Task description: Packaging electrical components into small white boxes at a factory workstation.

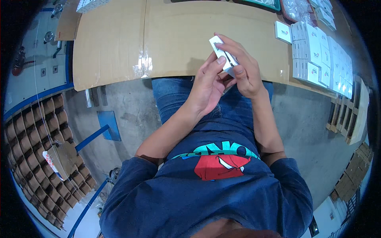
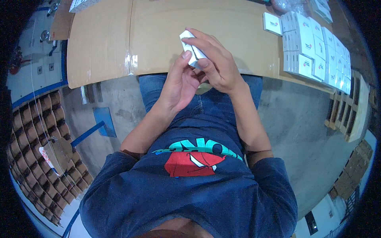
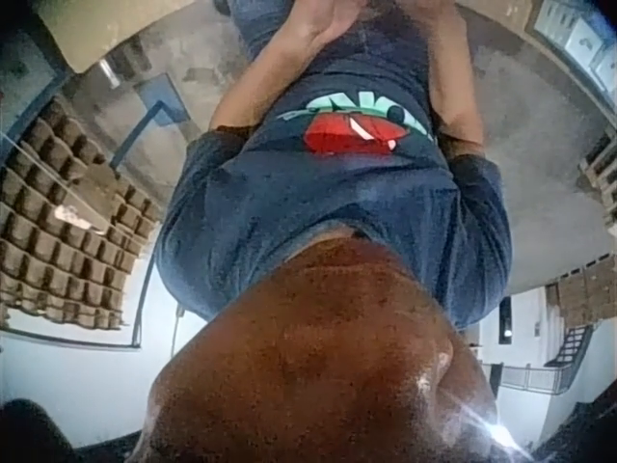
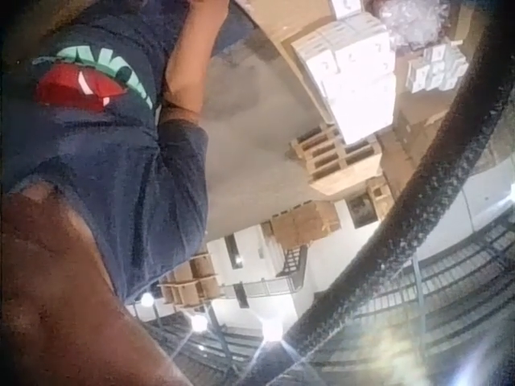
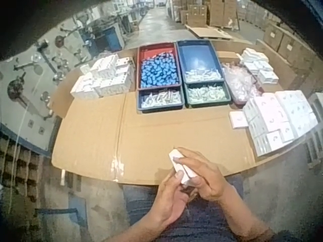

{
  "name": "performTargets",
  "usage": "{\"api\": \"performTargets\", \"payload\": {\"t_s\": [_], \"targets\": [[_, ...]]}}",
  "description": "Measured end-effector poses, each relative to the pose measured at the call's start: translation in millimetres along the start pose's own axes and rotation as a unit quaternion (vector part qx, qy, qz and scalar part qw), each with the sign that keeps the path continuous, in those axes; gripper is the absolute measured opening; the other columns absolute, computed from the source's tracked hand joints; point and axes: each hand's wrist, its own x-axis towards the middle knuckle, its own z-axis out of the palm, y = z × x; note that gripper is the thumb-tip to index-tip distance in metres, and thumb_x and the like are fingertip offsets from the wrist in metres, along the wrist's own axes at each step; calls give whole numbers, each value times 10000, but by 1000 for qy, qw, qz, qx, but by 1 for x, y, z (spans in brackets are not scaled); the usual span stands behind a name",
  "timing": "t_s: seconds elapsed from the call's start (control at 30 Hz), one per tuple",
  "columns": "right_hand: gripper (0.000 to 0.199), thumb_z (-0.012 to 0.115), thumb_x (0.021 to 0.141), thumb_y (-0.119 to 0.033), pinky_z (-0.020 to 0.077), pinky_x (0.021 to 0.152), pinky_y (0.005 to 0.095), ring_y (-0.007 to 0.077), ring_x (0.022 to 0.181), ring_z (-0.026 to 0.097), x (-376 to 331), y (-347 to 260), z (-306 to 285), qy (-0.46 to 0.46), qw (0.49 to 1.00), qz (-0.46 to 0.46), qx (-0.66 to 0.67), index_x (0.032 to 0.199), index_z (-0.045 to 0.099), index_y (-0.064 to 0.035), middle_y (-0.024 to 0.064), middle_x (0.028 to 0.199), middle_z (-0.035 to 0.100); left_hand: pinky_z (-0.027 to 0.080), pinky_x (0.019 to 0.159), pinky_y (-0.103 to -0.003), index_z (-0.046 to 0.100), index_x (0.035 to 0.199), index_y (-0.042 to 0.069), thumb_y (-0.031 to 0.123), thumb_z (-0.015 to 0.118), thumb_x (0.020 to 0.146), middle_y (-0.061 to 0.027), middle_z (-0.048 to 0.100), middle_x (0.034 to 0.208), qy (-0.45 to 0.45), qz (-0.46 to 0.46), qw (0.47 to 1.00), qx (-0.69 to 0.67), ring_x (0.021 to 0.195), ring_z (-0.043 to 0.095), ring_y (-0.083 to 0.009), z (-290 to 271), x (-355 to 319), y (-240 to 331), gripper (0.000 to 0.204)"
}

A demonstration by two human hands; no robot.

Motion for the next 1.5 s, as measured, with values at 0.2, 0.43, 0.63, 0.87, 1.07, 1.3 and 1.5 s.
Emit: {"api": "performTargets", "payload": {"t_s": [0.2,0.43,0.63,0.87,1.07,1.3,1.5], "targets": [[699,657,965,-491,416,1143,452,381,1404,520,1,-4,-6,-6,999,43,-10,1498,535,-55,210,1536,522,534,870,-358,566,1348,86,521,526,1038,-68,677,1182,-2,-22,999,40,1047,665,-180,-1,3,16,535],[674,771,878,-377,451,1105,433,368,1309,582,3,-10,-9,-63,990,14,-127,1447,598,-61,186,1459,584,551,1020,-464,440,1484,0,689,371,1023,-204,633,1304,11,-119,993,18,1202,647,-363,-13,10,35,832],[611,779,877,-421,500,1014,395,323,1194,628,3,-15,-4,-14,985,120,-125,1376,666,-87,146,1290,647,498,1014,-370,481,1450,23,753,372,1011,-133,646,1270,2,-69,996,52,1161,630,-250,-20,9,17,858],[717,708,925,-532,504,1015,412,307,1170,636,-1,-5,-3,-19,997,57,-52,1447,594,-55,154,1269,656,514,899,-351,578,1356,63,647,445,1039,-69,684,1177,11,-49,997,62,1039,655,-186,-6,6,23,677],[710,587,998,-539,466,1038,369,286,1233,578,-1,-8,6,-4,995,91,49,1482,553,-20,187,1362,564,499,832,-337,580,1352,84,628,458,1036,-60,683,1145,33,-35,996,70,1033,648,-178,-7,7,19,641],[580,581,1023,-398,486,1003,359,289,1173,592,-3,-7,6,-6,996,48,71,1489,570,-53,166,1326,556,517,859,-361,580,1324,113,591,468,1040,-46,666,1129,5,-14,997,82,1011,638,-174,-7,6,19,568],[595,545,1033,-427,470,1035,365,304,1218,580,-5,-5,8,2,997,41,70,1485,570,-42,185,1350,553,531,895,-377,581,1316,114,596,466,1036,-51,669,1144,7,-10,995,95,1044,645,-186,-2,3,20,570]]}}
